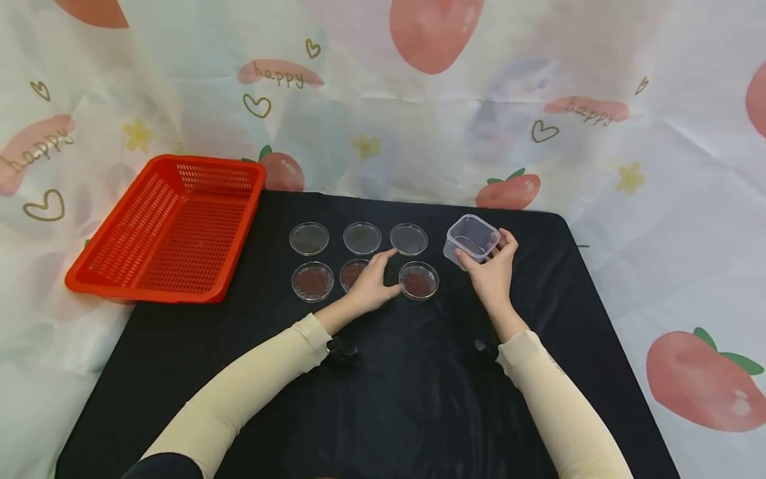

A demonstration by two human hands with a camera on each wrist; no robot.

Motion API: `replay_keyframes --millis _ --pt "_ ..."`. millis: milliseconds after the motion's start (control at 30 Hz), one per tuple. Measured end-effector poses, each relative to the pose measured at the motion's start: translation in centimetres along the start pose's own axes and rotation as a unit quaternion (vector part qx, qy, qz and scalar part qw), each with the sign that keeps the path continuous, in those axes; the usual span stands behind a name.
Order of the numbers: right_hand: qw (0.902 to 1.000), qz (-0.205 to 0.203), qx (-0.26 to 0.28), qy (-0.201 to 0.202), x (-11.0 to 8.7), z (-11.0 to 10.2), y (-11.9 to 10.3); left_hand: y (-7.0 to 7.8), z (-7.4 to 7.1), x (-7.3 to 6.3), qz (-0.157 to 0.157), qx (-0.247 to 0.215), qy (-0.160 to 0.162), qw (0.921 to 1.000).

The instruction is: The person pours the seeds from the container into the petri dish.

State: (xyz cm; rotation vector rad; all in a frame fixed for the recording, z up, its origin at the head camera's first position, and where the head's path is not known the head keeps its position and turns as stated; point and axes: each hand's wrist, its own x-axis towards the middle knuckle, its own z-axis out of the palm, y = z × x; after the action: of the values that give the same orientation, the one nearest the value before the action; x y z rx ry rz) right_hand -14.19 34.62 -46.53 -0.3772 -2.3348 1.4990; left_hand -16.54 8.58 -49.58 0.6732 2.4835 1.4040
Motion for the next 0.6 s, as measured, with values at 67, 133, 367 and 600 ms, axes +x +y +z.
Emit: replay_keyframes --millis 67,133,367,600 --pt "0.999 0.03 0.03 0.013 0.3 -0.4 1.0 -0.3 -1.8 -0.1 0.002 -0.015 0.023 0.9996" --pt "0.998 0.047 0.034 0.024 0.6 -0.7 1.9 -1.2 -3.6 -0.1 0.002 -0.021 0.062 0.9978" --pt "0.9959 0.073 -0.047 0.024 0.8 -1.2 3.8 -6.6 -10.4 -0.4 -0.067 -0.071 0.253 0.9626" --pt "0.9938 0.061 -0.092 0.015 0.9 -1.1 4.5 -11.2 -14.2 -1.2 -0.139 -0.071 0.289 0.9446"
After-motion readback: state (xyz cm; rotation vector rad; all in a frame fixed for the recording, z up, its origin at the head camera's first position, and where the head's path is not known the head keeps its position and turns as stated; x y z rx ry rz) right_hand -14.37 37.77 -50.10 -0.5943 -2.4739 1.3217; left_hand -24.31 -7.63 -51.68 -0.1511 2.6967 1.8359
